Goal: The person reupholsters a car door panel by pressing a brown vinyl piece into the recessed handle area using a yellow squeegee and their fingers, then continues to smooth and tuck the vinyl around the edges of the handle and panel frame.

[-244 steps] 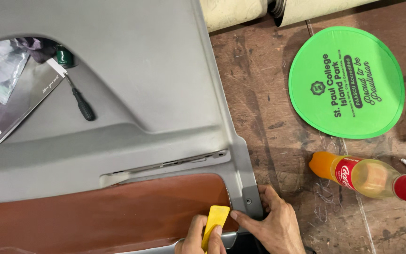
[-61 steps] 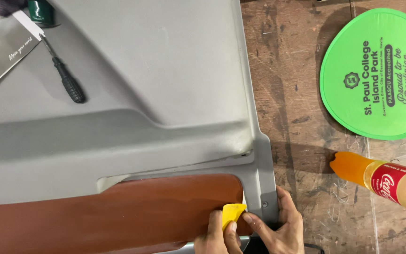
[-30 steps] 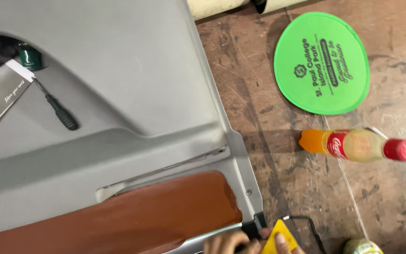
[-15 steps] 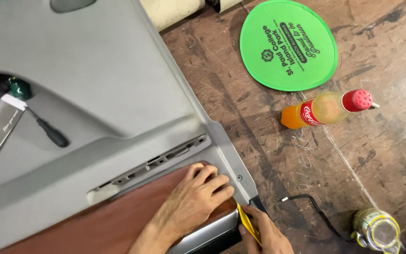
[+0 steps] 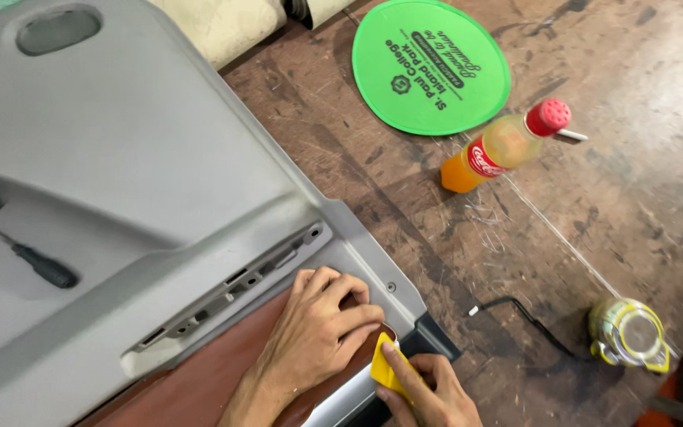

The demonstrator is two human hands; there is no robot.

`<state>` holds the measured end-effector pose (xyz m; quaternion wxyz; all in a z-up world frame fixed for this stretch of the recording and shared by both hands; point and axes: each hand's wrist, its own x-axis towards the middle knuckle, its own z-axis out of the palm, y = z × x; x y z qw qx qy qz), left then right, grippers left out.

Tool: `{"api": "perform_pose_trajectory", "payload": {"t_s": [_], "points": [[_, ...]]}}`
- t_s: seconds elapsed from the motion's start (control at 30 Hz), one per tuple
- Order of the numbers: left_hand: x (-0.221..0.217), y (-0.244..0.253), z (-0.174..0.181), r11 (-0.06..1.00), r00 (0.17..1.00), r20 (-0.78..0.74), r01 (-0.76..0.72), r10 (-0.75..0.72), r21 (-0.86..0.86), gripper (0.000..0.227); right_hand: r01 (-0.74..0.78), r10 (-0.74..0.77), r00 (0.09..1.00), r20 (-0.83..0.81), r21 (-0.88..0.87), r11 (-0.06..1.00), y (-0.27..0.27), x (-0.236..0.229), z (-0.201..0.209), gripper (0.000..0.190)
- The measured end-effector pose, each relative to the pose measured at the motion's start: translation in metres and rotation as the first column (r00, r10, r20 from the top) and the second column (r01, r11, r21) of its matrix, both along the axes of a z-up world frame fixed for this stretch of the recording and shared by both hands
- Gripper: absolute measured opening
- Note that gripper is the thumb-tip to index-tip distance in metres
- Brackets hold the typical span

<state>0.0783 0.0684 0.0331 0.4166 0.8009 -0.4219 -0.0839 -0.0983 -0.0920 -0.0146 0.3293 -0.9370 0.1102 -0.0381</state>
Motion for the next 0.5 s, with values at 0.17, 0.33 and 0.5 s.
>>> {"api": "perform_pose_trajectory", "payload": {"t_s": [0.17, 0.33, 0.5], "points": [[-0.01, 0.012, -0.004, 0.999, 0.998, 0.057, -0.032, 0.033, -0.032, 0.012, 0.222, -0.221, 0.973, -0.062, 0.003, 0.975, 0.031, 0.005, 0.022, 0.053], [-0.013, 0.02, 0.0, 0.999, 0.994, 0.1, -0.035, 0.038, -0.037, 0.014, 0.33, -0.335, 0.94, -0.062, -0.077, 0.941, 0.062, 0.009, 0.038, 0.054], [-0.011, 0.03, -0.001, 0.998, 0.997, 0.076, -0.012, 0.017, -0.057, 0.014, 0.379, -0.387, 0.92, -0.054, -0.12, 0.918, 0.086, 0.018, 0.05, 0.048]]}}
